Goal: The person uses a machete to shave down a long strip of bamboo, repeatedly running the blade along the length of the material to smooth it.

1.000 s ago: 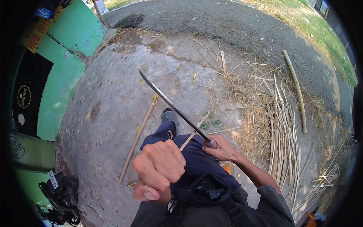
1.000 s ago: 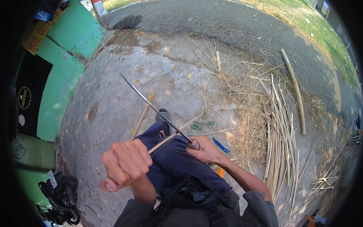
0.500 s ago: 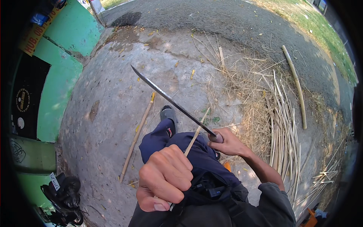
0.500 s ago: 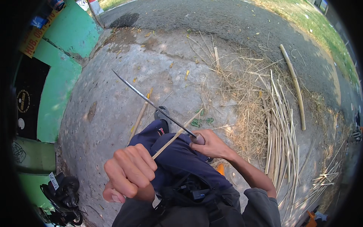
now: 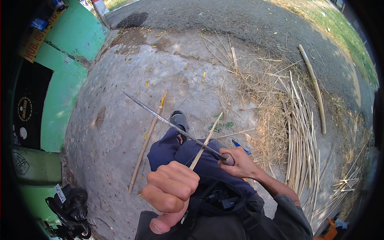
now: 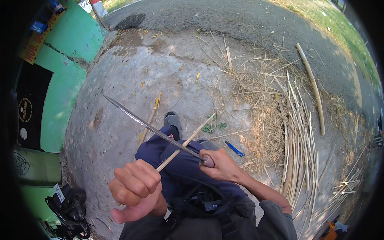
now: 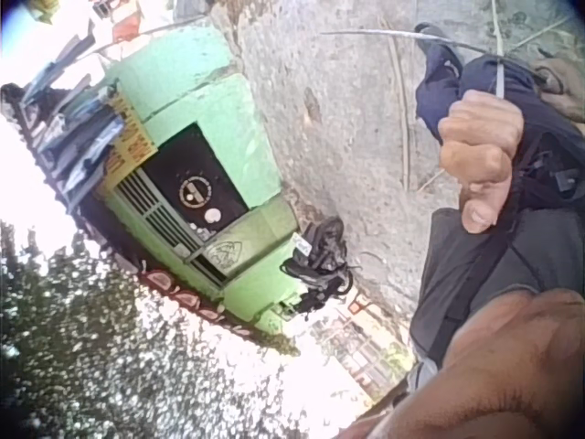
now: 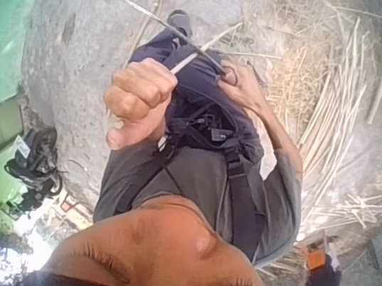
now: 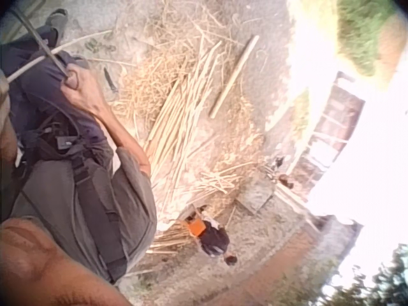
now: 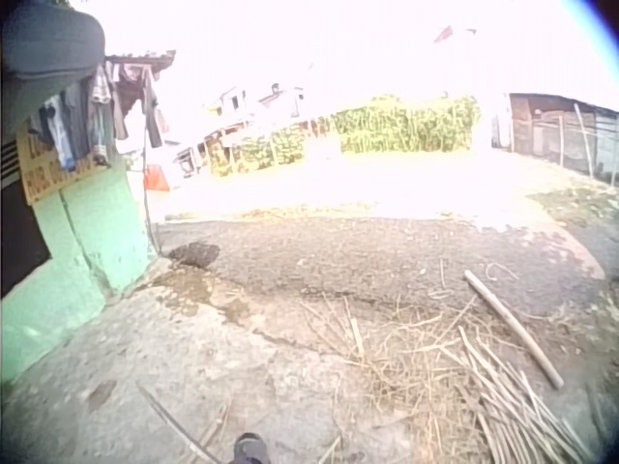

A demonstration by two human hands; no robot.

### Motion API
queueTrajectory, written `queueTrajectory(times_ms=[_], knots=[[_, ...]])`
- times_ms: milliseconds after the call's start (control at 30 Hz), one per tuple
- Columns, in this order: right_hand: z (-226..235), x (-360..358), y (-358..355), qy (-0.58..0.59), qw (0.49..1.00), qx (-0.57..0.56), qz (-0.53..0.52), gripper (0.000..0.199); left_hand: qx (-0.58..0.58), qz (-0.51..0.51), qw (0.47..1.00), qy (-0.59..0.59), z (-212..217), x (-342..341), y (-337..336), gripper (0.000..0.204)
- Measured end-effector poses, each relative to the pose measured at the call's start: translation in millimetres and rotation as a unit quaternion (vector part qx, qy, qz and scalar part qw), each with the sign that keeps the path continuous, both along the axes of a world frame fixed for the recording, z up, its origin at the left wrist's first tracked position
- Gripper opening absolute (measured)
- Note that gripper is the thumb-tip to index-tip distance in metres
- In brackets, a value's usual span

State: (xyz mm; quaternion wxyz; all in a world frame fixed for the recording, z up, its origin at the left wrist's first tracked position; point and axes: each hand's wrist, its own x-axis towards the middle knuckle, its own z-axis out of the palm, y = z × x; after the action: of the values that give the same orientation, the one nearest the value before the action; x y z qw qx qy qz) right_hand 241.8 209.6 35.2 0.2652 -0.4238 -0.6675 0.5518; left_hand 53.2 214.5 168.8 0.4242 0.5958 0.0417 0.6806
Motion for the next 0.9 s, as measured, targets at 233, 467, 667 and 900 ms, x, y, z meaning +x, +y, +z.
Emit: queueTrajectory(times_ms=[233, 467, 667, 900], knots=[[-3, -1, -1, -0.007, 1.000, -0.012, 0.004, 0.018, 0.055, -0.046, 0.997, -0.011, 2, -4, 9, 0.064], [-2, 7, 9, 0.012, 0.997, -0.060, 0.044, 0.021, 0.050, -0.195, 0.974, 0.102, 15, -13, 17, 0.070], [-3, 8, 9, 0.006, 0.996, -0.062, 0.062, 0.023, 0.062, -0.174, 0.980, 0.077, 11, -8, 13, 0.062], [-6, 1, 10, -0.001, 0.998, -0.052, 0.047, 0.025, 0.057, -0.151, 0.985, 0.056, 12, -12, 17, 0.057]])
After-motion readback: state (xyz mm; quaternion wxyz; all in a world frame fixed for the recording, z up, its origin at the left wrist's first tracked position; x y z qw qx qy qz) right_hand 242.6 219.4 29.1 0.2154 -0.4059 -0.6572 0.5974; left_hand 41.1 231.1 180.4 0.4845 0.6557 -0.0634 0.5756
